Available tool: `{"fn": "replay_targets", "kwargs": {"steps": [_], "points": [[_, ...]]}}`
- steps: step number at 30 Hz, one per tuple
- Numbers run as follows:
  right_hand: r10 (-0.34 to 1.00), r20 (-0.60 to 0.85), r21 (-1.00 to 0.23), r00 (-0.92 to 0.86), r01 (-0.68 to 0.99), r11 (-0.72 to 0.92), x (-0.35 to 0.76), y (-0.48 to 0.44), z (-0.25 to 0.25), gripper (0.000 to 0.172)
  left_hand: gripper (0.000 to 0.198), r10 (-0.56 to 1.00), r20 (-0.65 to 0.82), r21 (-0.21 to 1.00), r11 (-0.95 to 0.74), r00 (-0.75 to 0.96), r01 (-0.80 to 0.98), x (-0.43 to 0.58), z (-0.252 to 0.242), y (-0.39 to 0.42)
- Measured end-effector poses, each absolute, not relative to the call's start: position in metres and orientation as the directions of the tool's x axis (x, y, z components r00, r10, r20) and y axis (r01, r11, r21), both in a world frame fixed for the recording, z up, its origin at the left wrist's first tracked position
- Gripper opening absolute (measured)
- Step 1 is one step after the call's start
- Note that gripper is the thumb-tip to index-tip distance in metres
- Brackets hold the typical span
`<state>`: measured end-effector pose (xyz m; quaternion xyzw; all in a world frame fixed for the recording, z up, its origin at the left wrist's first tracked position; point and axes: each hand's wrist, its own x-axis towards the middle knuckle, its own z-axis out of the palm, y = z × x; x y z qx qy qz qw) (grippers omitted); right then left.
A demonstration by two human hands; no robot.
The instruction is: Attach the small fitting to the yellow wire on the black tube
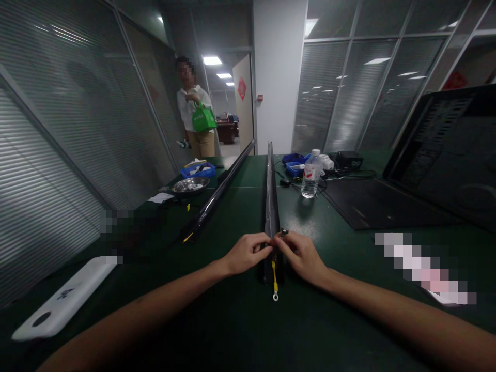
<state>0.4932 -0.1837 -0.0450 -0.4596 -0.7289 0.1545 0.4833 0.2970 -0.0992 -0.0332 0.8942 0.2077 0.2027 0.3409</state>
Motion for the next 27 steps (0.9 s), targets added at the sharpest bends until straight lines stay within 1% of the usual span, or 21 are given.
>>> {"fn": "replay_targets", "kwargs": {"steps": [8,15,22,27], "points": [[0.817,0.555,-0.673,-0.157,0.493,0.552,0.4930,-0.1847,-0.0421,0.023,0.022,0.493,0.204,0.703,-0.675,0.846,0.224,0.2968,-0.0348,-0.0976],[0.807,0.558,-0.679,-0.192,0.454,0.577,0.4945,-0.1825,-0.0419,0.025,0.020,0.499,0.195,0.685,-0.686,0.844,0.247,0.2971,-0.0360,-0.0991],[0.821,0.554,-0.689,-0.141,0.476,0.547,0.4931,-0.1855,-0.0400,0.024,0.020,0.465,0.231,0.689,-0.699,0.855,0.194,0.2970,-0.0339,-0.1007],[0.833,0.542,-0.697,-0.112,0.494,0.520,0.4936,-0.1844,-0.0445,0.025,0.021,0.461,0.215,0.690,-0.696,0.861,0.201,0.2977,-0.0342,-0.0993]]}}
